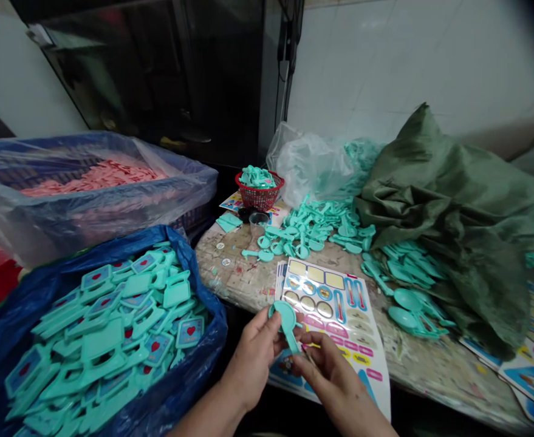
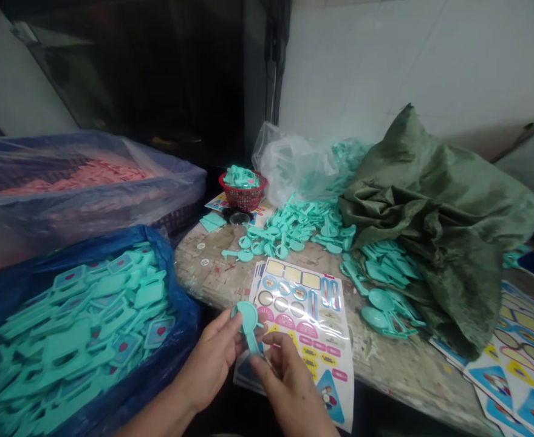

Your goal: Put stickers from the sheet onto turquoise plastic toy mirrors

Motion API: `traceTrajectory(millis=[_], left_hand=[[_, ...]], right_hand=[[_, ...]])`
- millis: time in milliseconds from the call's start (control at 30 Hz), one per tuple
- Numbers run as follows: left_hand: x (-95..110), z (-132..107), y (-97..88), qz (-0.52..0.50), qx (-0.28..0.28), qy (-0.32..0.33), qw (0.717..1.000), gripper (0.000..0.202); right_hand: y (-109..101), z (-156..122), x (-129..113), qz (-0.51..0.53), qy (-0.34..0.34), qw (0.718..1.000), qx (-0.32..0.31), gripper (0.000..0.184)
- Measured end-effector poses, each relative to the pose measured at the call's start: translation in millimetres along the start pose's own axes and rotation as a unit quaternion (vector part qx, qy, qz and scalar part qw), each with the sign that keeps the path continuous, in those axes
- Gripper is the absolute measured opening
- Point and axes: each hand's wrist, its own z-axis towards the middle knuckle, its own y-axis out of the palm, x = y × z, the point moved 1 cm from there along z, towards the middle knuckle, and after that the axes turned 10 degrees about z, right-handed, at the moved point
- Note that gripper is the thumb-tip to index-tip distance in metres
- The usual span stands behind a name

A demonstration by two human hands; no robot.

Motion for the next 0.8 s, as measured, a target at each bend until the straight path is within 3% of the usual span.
traceTrajectory(millis=[100,233,367,467,567,700,800], left_hand=[[-1,1,0.6,0.0,-0.006,0.002,1.0,0.03],[0,1,-2.5,0.001,-0.003,0.0,1.0,0.027],[3,5,-11.6,-0.006,0.035,-0.028,0.999,0.022],[5,10,-19.9,0.02,0.057,-0.051,0.997,0.023],[1,15,-25.2,0.063,0.066,-0.066,0.994,0.025],[-8,23,-26.8,0.101,0.036,-0.061,0.992,0.029],[-12,32,-28.3,0.111,0.009,-0.067,0.991,0.033]], right_hand=[[4,4,10,0.041,-0.003,0.999,-0.012,0.028],[1,3,13,0.018,0.011,1.0,-0.006,0.033],[-15,1,2,-0.075,0.021,0.994,0.075,0.036],[-35,12,-6,-0.187,-0.011,0.975,0.123,0.037],[-49,33,-6,-0.3,-0.089,0.946,0.086,0.036],[-52,62,0,-0.433,-0.141,0.888,0.07,0.03],[-49,77,3,-0.467,-0.138,0.87,0.078,0.019]])
